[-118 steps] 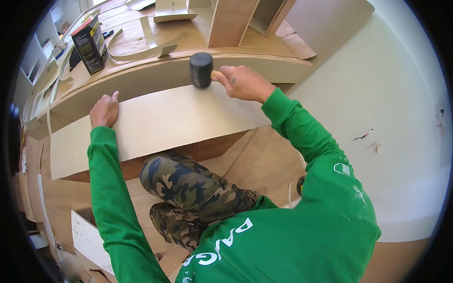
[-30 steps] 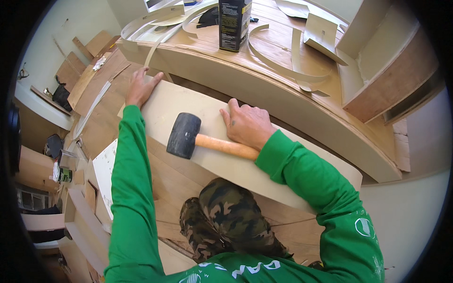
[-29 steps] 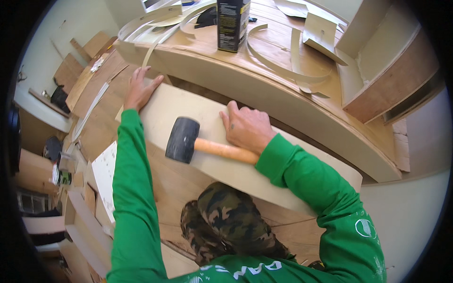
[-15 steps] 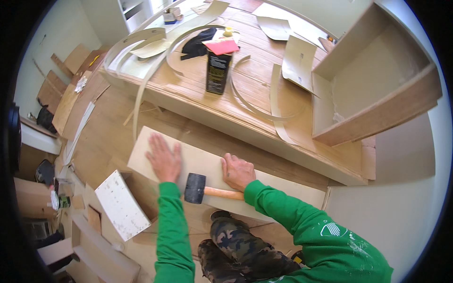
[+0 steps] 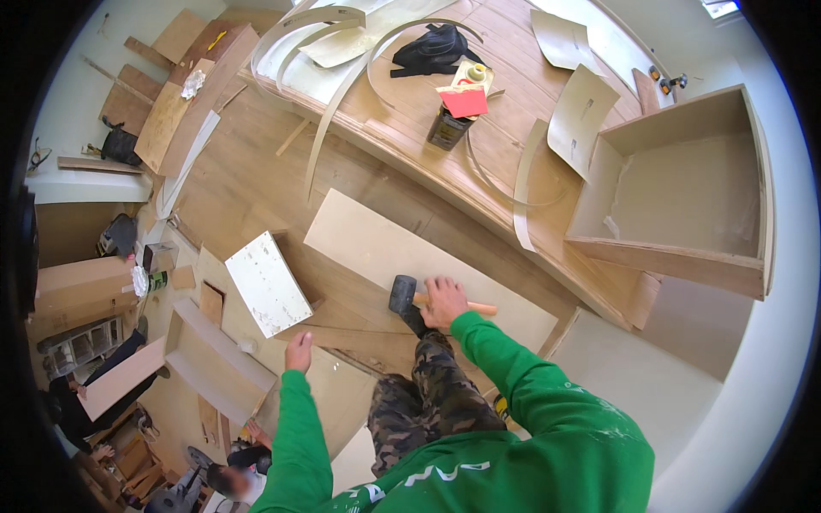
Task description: The person uses a rubber mallet to tap a curved wooden panel into place on a larger wooden structure. He then wipes the panel with a white cloth to clean it. Another person is visible in the background working on a separate piece.
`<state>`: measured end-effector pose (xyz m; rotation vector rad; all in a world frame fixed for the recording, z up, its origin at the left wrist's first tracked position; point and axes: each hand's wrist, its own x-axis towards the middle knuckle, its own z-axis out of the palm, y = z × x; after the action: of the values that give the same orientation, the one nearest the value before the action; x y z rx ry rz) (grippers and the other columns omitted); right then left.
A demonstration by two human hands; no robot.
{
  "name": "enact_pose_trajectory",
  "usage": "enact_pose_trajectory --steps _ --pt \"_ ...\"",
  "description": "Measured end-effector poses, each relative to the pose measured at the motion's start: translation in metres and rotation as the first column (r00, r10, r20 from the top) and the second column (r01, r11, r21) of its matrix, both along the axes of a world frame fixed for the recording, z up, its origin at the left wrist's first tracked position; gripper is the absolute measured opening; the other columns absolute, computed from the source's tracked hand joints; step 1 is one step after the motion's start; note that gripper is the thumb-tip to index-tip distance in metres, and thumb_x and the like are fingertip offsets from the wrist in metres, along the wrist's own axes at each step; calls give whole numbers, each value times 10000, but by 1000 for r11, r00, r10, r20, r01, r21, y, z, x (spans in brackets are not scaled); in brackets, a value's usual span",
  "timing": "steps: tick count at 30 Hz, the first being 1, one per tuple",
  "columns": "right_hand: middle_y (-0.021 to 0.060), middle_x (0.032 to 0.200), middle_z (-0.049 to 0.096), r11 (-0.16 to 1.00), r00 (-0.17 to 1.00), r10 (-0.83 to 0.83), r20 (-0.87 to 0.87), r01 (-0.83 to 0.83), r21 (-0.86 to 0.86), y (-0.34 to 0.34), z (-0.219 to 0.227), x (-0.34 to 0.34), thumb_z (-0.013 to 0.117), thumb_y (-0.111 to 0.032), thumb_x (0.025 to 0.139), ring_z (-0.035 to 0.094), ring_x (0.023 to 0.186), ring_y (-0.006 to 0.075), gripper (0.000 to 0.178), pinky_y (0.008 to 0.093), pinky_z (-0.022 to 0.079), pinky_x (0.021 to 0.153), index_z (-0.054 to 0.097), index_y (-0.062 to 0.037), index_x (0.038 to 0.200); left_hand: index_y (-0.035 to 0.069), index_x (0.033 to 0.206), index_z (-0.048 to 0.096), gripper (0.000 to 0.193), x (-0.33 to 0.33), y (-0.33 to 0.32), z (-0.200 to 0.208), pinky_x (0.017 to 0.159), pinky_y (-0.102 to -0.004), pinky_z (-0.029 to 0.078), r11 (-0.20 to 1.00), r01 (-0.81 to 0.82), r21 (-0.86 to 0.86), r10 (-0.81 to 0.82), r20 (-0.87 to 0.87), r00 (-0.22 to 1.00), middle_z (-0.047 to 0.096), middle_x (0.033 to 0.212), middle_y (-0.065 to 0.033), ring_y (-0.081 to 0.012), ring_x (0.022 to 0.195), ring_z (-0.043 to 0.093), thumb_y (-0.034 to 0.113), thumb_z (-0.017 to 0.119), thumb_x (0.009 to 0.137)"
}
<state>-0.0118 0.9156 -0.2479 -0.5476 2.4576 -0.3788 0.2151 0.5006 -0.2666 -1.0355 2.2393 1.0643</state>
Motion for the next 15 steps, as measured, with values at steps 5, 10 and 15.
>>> enact_pose_trajectory --steps 5,10,15 --pt "206 1220 661 993 998 -66 -5 66 93 -9 -20 19 746 -240 877 658 1180 420 378 569 502 952 645 -92 1210 -34 1110 720 306 152 -39 46 674 -357 603 895 -412 169 385 168 907 782 954 -145 -247 819 783 268 668 1106" --pt "251 1110 756 965 936 -261 237 247 91 -50 -8 -45 732 -285 969 750 1006 472 254 621 571 850 650 -105 1128 16 1304 673 429 223 -17 111 725 -523 613 702 -675 228 531 464 709 804 1075 -183 -327 894 799 388 621 1098" --pt "254 1080 772 772 757 -636 -153 622 -132 -130 -35 -181 732 -322 978 749 997 503 280 614 599 872 646 -97 1119 39 1372 670 473 193 -34 110 632 -480 585 770 -585 256 267 703 659 835 1101 -154 -303 867 818 412 659 1081"
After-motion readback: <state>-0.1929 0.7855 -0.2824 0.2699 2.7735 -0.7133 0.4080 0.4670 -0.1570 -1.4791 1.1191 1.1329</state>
